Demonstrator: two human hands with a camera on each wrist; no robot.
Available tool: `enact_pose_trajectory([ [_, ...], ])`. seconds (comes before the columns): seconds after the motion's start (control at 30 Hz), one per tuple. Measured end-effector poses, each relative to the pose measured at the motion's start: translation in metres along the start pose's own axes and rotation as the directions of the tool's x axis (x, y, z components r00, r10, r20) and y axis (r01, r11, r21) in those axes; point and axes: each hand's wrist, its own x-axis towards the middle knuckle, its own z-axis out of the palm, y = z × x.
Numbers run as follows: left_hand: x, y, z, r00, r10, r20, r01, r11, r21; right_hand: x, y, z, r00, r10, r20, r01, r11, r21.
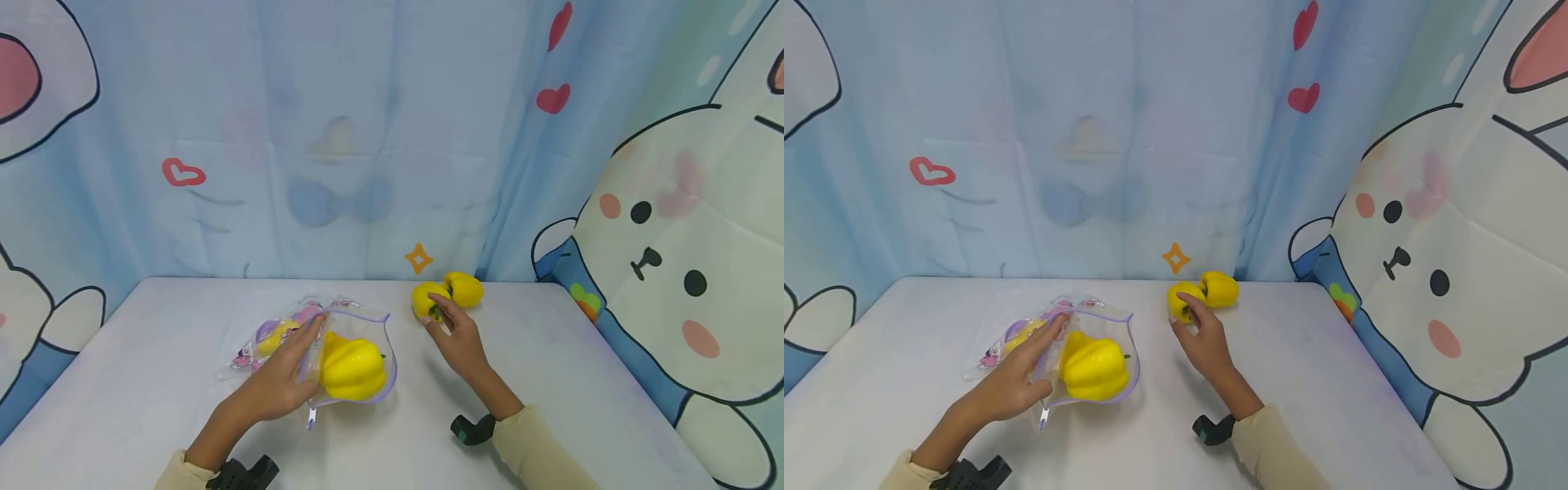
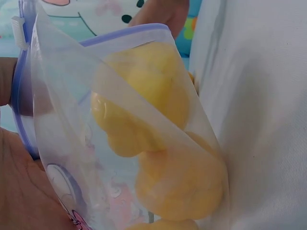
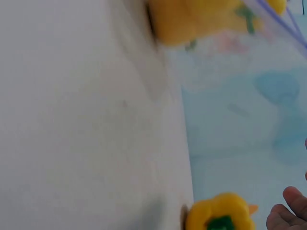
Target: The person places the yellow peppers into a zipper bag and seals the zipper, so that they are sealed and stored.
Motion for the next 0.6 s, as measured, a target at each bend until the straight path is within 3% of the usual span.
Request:
enact_pose_trajectory([
  [0.37, 0.001, -0.002, -0.002, 1.000, 0.007, -0.009, -0.007, 1.000, 0.011, 0.018, 0.027, -0.011, 0.996, 0.076, -0.053, -0.081, 0.993, -0.087],
  [0.6, 0.002, 0.000, -0.001, 1.000, -0.017, 0.004, 0.017, 0.999, -0.034, 0.020, 0.041, -0.013, 0.986, 0.158, -0.054, -0.163, 0.979, -0.120],
])
